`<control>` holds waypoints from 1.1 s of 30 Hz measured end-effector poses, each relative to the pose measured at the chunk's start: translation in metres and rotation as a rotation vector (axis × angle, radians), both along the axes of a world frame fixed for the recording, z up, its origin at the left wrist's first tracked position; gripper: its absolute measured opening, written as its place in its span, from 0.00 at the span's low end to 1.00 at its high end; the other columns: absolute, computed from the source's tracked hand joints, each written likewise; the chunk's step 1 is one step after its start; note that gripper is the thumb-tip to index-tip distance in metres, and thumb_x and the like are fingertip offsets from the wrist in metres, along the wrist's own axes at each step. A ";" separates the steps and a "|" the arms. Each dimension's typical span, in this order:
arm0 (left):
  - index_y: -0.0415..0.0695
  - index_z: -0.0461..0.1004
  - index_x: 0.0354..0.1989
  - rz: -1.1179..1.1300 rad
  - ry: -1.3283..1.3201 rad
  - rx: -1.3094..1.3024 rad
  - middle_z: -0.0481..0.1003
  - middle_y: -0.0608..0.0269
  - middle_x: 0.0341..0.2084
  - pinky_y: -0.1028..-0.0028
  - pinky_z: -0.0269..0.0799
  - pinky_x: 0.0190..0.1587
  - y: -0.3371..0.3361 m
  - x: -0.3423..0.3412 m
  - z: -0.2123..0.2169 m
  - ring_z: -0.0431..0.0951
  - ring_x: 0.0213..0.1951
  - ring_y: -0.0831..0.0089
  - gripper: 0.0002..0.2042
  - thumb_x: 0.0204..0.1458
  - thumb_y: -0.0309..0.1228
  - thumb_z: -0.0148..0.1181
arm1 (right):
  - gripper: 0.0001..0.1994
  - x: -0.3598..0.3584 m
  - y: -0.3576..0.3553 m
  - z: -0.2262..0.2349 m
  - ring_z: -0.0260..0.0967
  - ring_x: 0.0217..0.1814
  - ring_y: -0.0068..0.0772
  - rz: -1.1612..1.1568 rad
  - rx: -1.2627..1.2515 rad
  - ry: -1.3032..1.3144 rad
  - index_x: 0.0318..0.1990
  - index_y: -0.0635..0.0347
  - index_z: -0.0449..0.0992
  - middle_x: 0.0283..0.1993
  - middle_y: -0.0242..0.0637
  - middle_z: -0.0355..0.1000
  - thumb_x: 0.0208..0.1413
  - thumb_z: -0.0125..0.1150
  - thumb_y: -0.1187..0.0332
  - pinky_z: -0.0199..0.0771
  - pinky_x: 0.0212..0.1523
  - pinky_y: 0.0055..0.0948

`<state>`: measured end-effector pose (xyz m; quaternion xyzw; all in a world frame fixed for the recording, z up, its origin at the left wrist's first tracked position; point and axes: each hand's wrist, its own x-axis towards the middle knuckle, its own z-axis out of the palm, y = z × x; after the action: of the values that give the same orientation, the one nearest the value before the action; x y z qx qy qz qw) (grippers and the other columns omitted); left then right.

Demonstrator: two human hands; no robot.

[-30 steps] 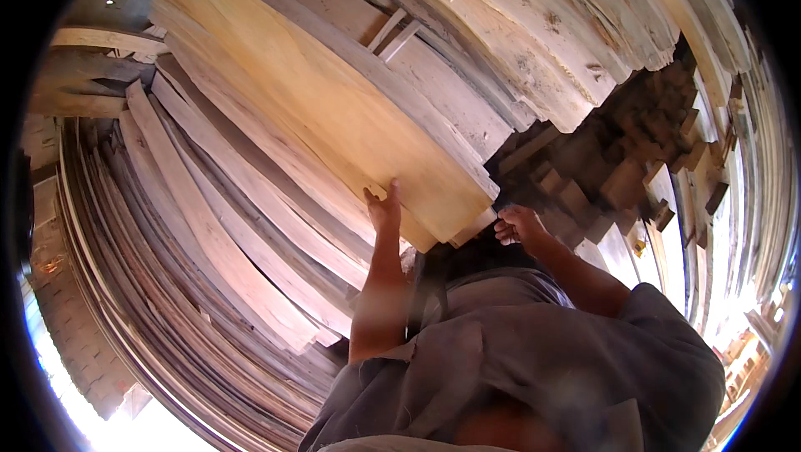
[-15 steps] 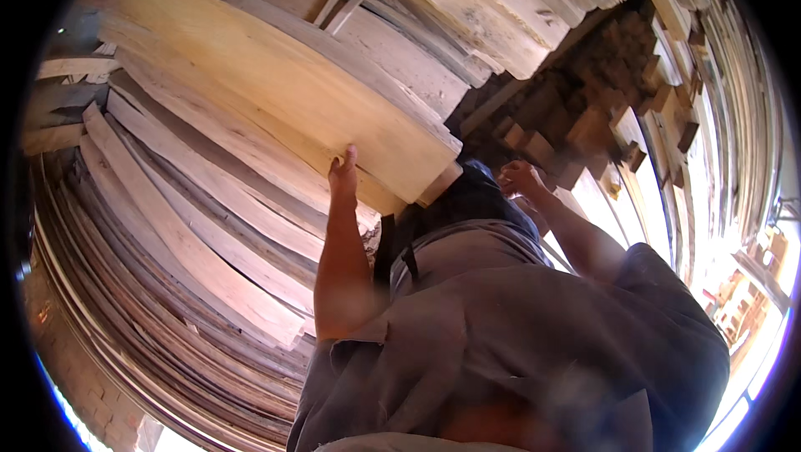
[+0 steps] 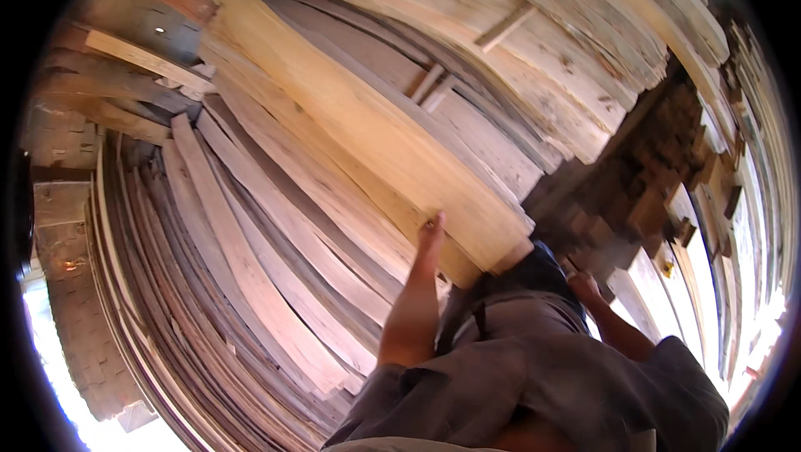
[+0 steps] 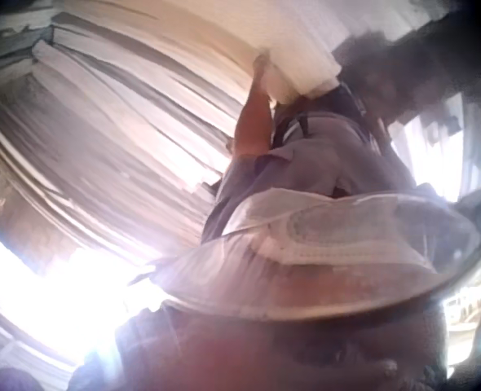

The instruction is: The person repeatedly lifts wooden planks from a large vertical stack and places them onto a lower pile. The person handles the planks one at a time, lifting them from the top of the stack and moving them to a different location.

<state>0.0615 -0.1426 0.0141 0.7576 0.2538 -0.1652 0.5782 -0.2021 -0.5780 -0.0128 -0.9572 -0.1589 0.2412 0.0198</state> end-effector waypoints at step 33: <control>0.36 0.75 0.36 -0.027 0.374 0.177 0.74 0.56 0.22 0.68 0.72 0.22 -0.016 0.001 0.012 0.74 0.22 0.65 0.30 0.62 0.57 0.43 | 0.06 0.270 -0.177 0.184 0.69 0.27 0.27 -1.461 1.635 -0.473 0.35 0.58 0.73 0.29 0.33 0.71 0.60 0.54 0.67 0.69 0.25 0.26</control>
<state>0.0630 -0.1583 0.0266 0.7648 0.3601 -0.2880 0.4500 0.0679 -0.7549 0.1709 -0.5418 0.3305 -0.1931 0.7483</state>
